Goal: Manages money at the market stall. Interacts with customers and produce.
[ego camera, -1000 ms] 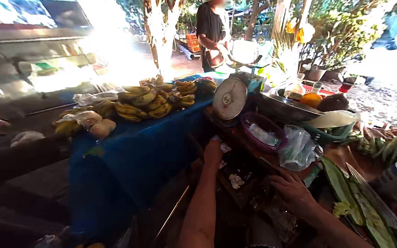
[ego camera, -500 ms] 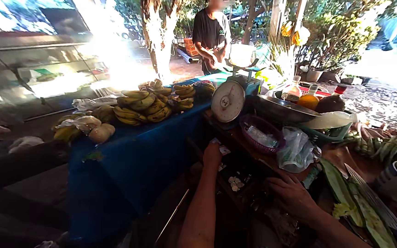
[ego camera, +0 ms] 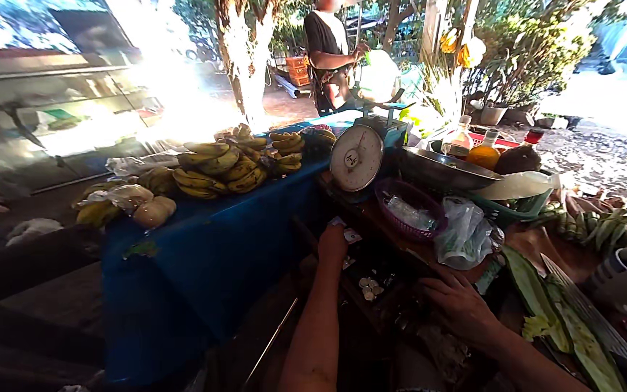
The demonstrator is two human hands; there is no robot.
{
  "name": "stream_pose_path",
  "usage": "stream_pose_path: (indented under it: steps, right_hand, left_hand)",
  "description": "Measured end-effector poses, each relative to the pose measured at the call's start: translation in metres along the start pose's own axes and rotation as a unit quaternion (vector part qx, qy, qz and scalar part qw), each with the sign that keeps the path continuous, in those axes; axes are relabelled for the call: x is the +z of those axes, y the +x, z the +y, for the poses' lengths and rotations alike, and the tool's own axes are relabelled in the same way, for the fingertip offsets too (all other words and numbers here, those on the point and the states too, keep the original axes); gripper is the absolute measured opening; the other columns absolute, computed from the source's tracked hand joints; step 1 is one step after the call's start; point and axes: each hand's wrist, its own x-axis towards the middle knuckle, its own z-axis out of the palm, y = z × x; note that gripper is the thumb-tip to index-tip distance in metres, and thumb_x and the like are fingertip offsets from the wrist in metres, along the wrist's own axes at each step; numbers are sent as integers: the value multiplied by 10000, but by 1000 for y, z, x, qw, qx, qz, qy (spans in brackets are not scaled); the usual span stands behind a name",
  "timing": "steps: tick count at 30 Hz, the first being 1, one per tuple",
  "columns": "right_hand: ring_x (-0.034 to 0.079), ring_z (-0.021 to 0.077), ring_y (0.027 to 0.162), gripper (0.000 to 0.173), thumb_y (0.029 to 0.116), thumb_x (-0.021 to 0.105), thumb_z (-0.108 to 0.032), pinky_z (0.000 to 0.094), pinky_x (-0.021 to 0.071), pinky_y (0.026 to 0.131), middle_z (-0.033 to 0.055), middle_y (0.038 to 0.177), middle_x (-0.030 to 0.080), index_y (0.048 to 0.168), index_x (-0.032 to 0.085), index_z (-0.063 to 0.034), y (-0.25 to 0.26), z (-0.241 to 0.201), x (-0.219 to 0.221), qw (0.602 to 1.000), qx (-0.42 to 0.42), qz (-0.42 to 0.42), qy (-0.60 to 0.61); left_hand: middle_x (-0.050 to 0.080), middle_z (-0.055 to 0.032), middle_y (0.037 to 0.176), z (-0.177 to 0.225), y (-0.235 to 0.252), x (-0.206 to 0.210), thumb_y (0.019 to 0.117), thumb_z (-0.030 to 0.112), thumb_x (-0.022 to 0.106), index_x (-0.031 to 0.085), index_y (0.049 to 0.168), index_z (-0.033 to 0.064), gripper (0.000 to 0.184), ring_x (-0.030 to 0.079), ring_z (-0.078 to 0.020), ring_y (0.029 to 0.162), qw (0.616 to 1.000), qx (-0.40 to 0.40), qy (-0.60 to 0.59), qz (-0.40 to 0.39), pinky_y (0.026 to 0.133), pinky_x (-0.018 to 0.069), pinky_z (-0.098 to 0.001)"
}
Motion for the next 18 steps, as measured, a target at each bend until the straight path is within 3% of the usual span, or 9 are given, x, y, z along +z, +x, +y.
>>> stream_pose_path:
  steps: [18]
  right_hand:
    - [562, 317, 1341, 257, 982, 515, -264, 533, 461, 1084, -29, 1236, 729, 1028, 759, -196, 0, 1, 0, 1000, -2, -7, -2]
  left_hand:
    - [598, -224, 1351, -1, -1, -1, 976, 28, 530, 657, 1271, 34, 321, 600, -379, 1254, 1000, 7, -7, 5, 1023, 510, -544]
